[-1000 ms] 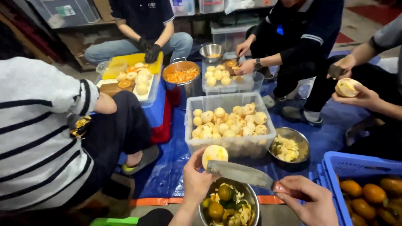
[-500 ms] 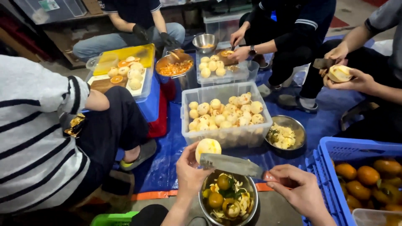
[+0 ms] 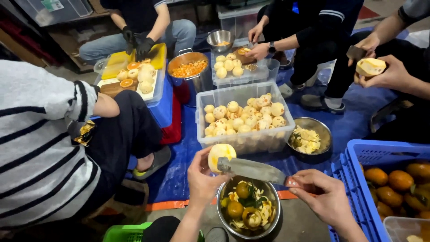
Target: A person uses a handheld peeler to remove the skin from various fruits, placing the peeled fruit and skins into separate containers.
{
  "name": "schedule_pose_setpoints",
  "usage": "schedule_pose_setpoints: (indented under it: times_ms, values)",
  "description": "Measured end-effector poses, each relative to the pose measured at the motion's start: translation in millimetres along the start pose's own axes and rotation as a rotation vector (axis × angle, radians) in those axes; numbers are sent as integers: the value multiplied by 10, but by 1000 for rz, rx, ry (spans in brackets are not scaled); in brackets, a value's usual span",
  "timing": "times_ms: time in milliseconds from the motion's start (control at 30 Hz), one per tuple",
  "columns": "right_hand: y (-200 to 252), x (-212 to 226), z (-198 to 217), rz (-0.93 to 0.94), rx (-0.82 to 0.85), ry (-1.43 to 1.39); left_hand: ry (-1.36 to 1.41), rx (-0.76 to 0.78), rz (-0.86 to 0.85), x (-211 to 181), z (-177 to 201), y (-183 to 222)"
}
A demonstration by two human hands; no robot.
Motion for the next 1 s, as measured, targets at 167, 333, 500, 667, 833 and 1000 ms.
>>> schedule_pose_setpoints:
  times_ms: [167, 333, 500, 667, 833, 1000]
  values:
    - [33, 105, -55, 6, -10, -3, 16, 36, 36, -35, -15, 48]
    - [2, 142, -31, 41, -18, 4, 31, 43, -37, -80, 57, 25]
    - [4, 84, 1, 28, -11, 33, -18, 103, -53, -135, 49, 34]
    - [-32, 85, -12, 14, 20, -63, -4, 184, -80, -40, -13, 60]
    - [-29, 3, 130, 54, 24, -3, 136, 164, -80, 51, 53, 11]
    - [-24, 47, 115, 15, 12, -20, 383, 160, -75, 99, 28, 4]
Point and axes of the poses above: each hand's wrist, its own y-axis away from the middle knuckle, its own z-axis out of the back of the hand, x = y × z, the point moved 4 cm from there along -y, towards the middle knuckle, and after that the axes turned 9 degrees about -z, right-handed, at the moved point
